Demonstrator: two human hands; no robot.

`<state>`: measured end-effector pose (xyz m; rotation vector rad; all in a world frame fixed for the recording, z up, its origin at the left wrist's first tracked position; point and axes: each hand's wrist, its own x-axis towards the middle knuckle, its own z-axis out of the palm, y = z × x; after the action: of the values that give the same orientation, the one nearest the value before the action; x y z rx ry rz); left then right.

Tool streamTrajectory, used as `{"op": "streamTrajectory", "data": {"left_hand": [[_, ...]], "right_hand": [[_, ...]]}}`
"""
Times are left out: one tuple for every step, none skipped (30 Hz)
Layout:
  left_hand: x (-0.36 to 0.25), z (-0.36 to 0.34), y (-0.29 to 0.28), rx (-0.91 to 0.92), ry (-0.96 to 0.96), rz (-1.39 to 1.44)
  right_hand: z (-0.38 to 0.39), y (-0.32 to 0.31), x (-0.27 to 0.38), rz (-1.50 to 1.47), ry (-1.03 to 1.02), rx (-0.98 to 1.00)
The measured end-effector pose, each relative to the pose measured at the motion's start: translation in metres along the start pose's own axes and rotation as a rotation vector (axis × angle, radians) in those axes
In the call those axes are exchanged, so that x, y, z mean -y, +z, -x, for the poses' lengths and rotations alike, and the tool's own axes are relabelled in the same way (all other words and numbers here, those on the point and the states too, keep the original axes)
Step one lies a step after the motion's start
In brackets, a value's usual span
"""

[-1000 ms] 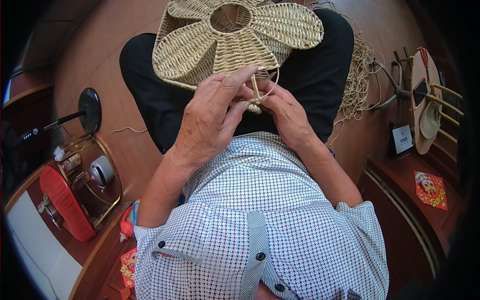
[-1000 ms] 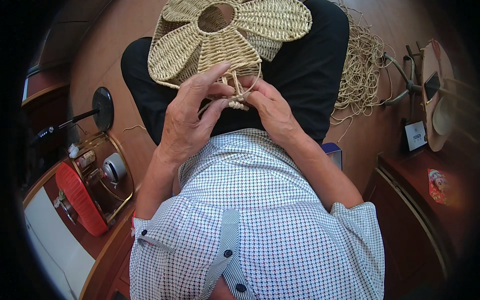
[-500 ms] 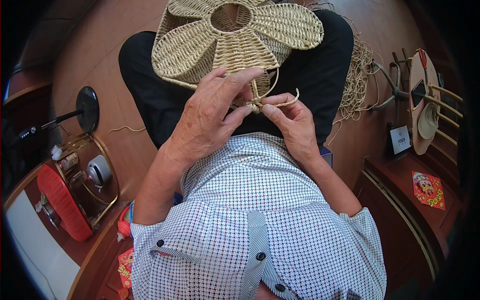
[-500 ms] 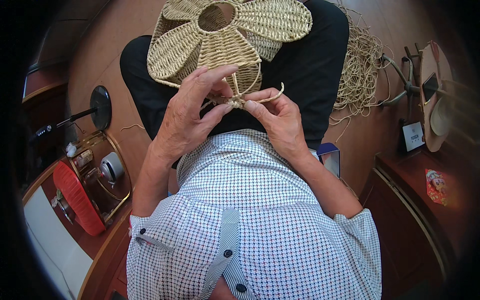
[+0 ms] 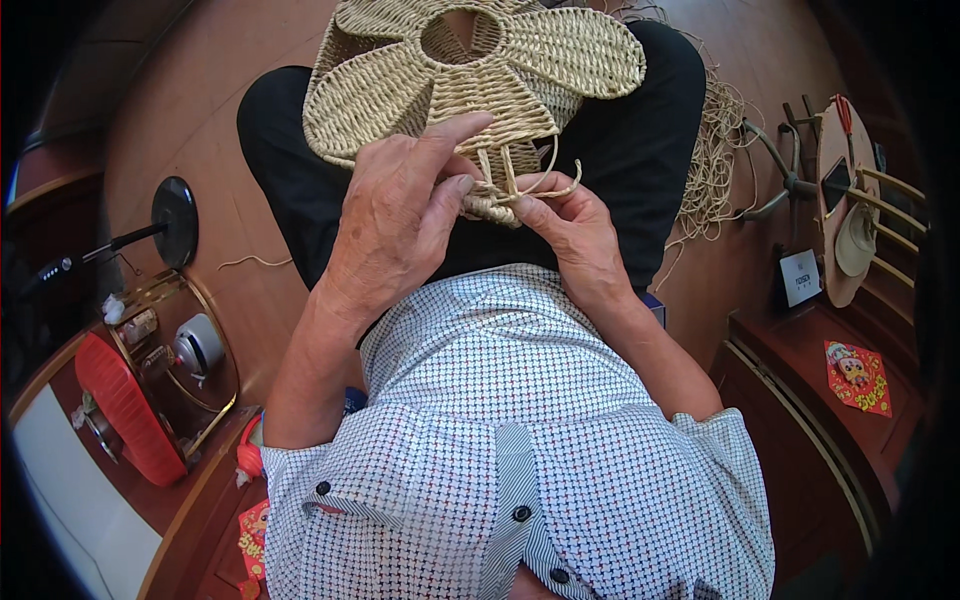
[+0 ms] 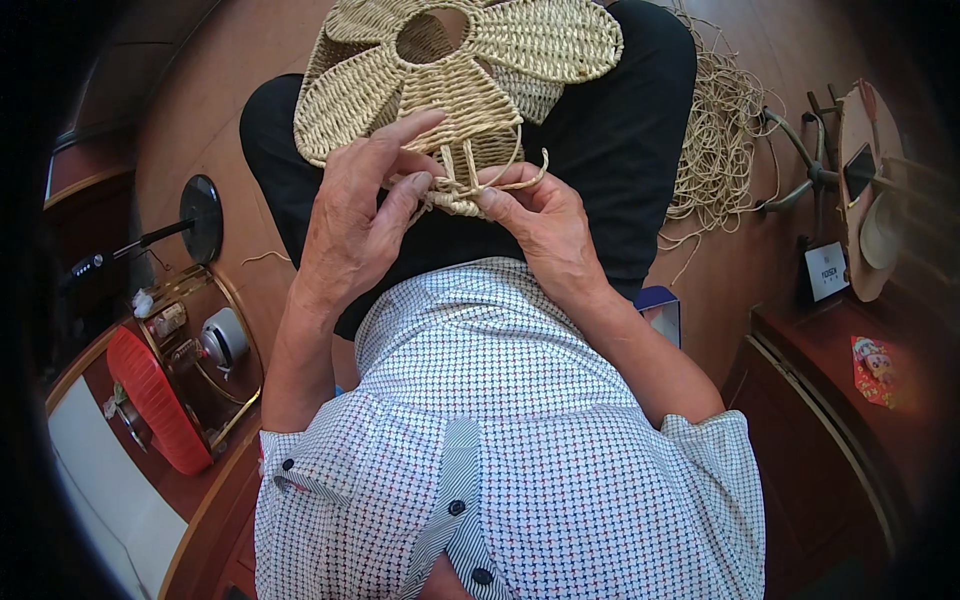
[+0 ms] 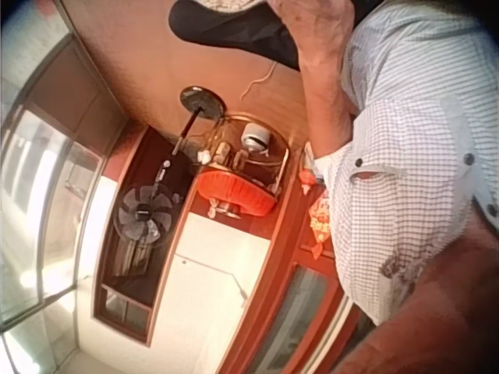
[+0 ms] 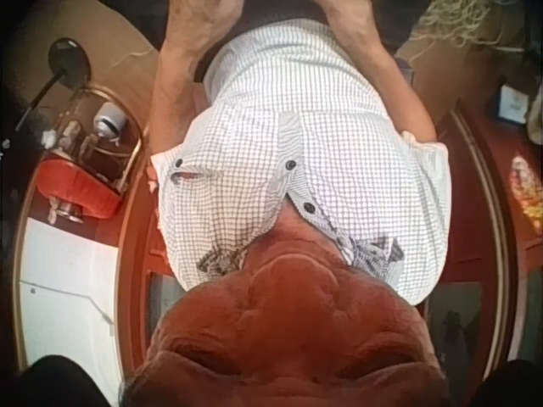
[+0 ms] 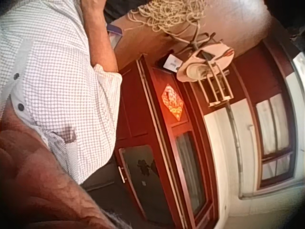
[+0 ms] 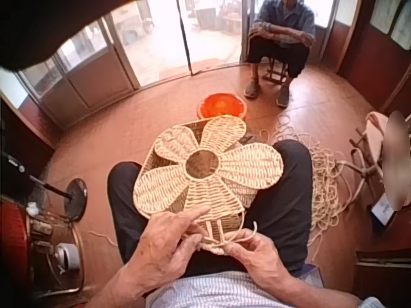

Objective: The recorder is weaving a basket or decorative item from dried plant material, using hands and scissors to trim lengths.

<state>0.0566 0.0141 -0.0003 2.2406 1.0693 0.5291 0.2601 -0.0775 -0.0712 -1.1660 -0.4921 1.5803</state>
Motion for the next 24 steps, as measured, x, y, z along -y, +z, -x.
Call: {"op": "streamTrajectory", "data": {"left_hand": [[0.001,0.000,-0.001,-0.032,0.003,0.035],[0.002,0.001,-0.002,-0.064,0.004,0.070],[0.003,0.003,-0.004,-0.068,0.000,0.068],[0.004,0.006,-0.008,-0.175,-0.122,0.209],[0.005,0.010,-0.010,-0.280,-0.244,0.351],[0.002,0.019,-0.014,-0.215,-0.375,0.330],[-0.002,0.028,-0.014,-0.213,-0.372,0.315],[-0.005,0.036,-0.011,-0.103,-0.410,0.290],[-0.008,0.043,-0.007,0.009,-0.448,0.265],[-0.010,0.048,0.002,0.032,-0.541,0.310],[-0.010,0.051,0.009,0.040,-0.559,0.340],[-0.008,0.054,0.009,0.022,-0.553,0.364],[-0.004,0.055,0.010,0.042,-0.598,0.384],[-0.002,0.057,0.010,0.037,-0.599,0.387],[0.000,0.058,0.007,0.015,-0.567,0.322],[0.002,0.059,0.005,-0.010,-0.536,0.258],[0.002,0.060,0.003,-0.014,-0.533,0.261],[0.002,0.062,0.000,-0.015,-0.502,0.256],[0.001,0.063,-0.002,-0.016,-0.471,0.249],[0.001,0.063,-0.005,-0.018,-0.473,0.249],[0.001,0.063,-0.007,-0.020,-0.438,0.236],[0.001,0.063,-0.009,-0.020,-0.402,0.225],[0.002,0.063,-0.010,-0.020,-0.400,0.227],[0.002,0.063,-0.011,-0.014,-0.346,0.173]], "right_hand": [[-0.001,-0.001,0.000,-0.004,-0.008,0.019],[-0.001,-0.002,-0.001,-0.008,-0.010,0.032],[-0.002,-0.003,-0.001,-0.004,-0.012,0.043],[-0.003,-0.003,-0.002,-0.004,-0.014,0.051],[-0.003,-0.004,-0.002,0.006,0.007,0.034],[-0.003,-0.005,-0.002,0.000,-0.010,0.062],[-0.003,-0.005,-0.003,0.006,-0.015,0.056],[-0.003,-0.005,-0.003,0.007,-0.012,0.044],[-0.003,-0.004,-0.003,0.010,-0.015,0.059],[-0.003,-0.004,-0.003,0.015,-0.023,0.051],[-0.003,-0.003,-0.003,0.019,-0.024,0.033],[-0.003,-0.002,-0.003,0.047,-0.022,0.012],[-0.003,-0.001,-0.003,0.044,-0.040,0.039],[-0.002,-0.001,-0.002,0.051,-0.051,0.027],[-0.001,0.000,-0.002,0.056,-0.059,0.012],[0.000,0.000,-0.001,0.067,-0.065,0.019],[0.001,0.001,-0.001,0.077,-0.069,0.001],[0.002,0.001,-0.001,0.081,-0.062,-0.024],[0.002,0.002,0.000,0.086,-0.069,-0.014],[0.003,0.003,0.000,0.077,-0.100,-0.007],[0.003,0.003,0.001,0.072,-0.104,-0.029],[0.005,0.003,0.002,0.068,-0.132,-0.004],[0.007,0.003,0.002,0.111,-0.150,-0.036],[0.010,0.004,0.003,0.152,-0.169,-0.067]]}}
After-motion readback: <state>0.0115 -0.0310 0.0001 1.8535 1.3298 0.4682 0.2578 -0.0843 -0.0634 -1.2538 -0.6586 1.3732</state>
